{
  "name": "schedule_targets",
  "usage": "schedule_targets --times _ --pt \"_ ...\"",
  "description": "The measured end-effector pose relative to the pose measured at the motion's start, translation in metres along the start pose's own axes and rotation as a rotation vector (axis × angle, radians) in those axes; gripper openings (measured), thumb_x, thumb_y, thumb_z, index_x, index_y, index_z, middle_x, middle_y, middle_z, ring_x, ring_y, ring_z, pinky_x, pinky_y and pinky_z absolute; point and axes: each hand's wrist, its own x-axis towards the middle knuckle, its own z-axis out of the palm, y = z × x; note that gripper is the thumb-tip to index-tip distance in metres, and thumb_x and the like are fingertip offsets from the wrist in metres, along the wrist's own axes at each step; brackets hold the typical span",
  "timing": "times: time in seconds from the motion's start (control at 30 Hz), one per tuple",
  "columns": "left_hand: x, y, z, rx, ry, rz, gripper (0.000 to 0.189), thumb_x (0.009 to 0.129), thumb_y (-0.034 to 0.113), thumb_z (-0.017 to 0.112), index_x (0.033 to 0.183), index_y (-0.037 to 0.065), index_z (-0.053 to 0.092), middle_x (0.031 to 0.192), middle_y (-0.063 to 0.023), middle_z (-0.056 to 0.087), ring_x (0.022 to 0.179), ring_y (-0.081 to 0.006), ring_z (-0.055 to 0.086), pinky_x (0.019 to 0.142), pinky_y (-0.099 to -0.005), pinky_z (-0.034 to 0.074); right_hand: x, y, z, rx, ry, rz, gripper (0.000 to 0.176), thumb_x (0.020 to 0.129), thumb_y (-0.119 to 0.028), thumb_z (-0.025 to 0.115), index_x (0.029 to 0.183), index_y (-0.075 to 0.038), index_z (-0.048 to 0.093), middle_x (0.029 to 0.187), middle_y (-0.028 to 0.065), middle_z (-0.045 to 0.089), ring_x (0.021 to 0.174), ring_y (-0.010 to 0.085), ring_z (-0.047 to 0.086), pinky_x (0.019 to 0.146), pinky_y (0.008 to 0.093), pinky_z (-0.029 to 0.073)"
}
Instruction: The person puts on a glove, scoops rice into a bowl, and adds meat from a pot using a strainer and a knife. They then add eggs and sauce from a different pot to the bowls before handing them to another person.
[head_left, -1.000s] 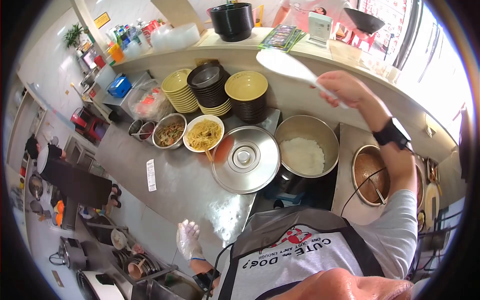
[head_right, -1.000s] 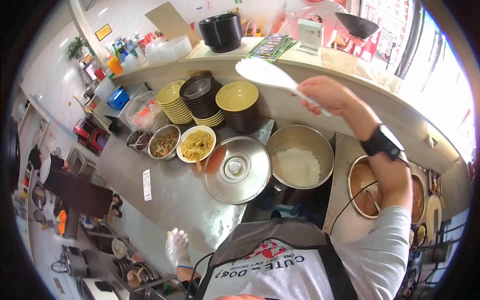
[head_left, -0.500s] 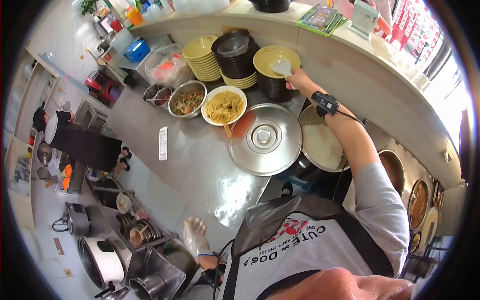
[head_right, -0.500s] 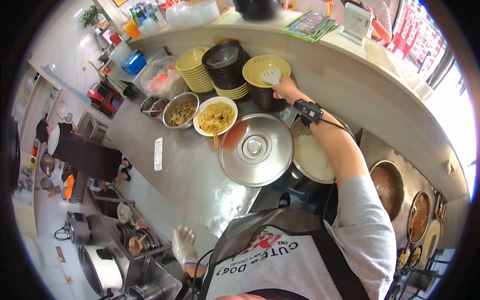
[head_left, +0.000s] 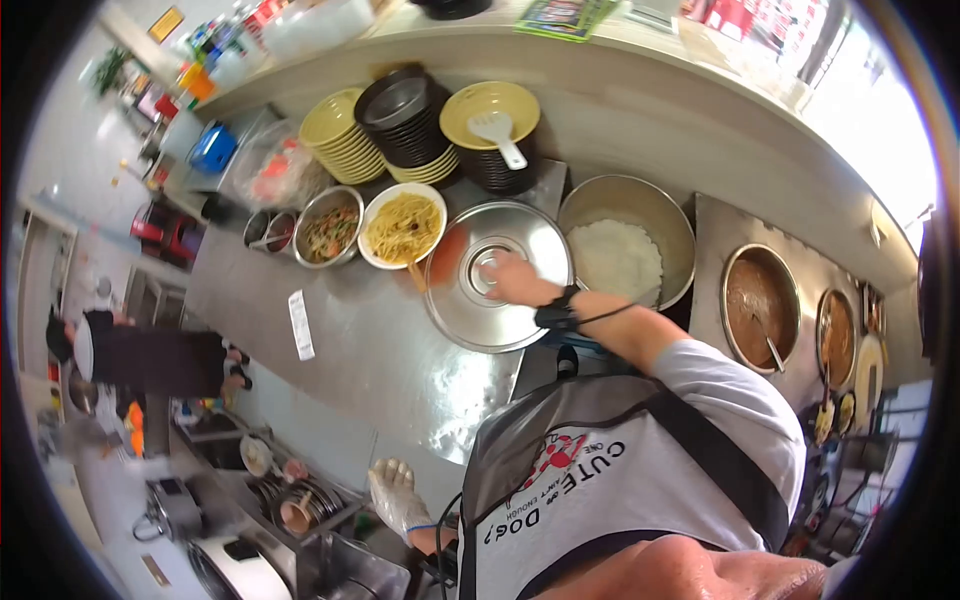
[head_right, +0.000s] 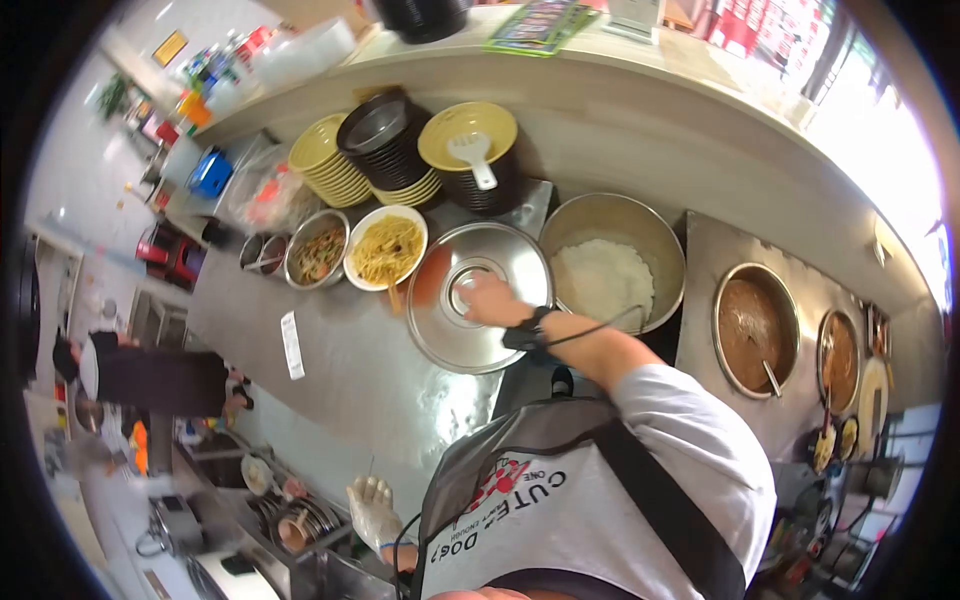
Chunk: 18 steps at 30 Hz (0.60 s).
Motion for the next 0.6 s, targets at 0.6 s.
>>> schedule_targets --times 0.6 --pt "0.014 0.007 0.019 0.115 -0.048 0.0 0.065 0.1 0.046 0.049 0.134 -0.01 0.045 0.119 -0.0222 0.055 0.109 -0.0324 0.055 0.1 -0.0441 0.043 -0.084 0.07 -0.091 -0.027 0.299 0.274 0.041 0.078 -0.029 0.071 0.111 -0.008 0.06 0.107 0.0219 0.054 0.09 0.0375 0.063 0.079 0.0469 0.053"
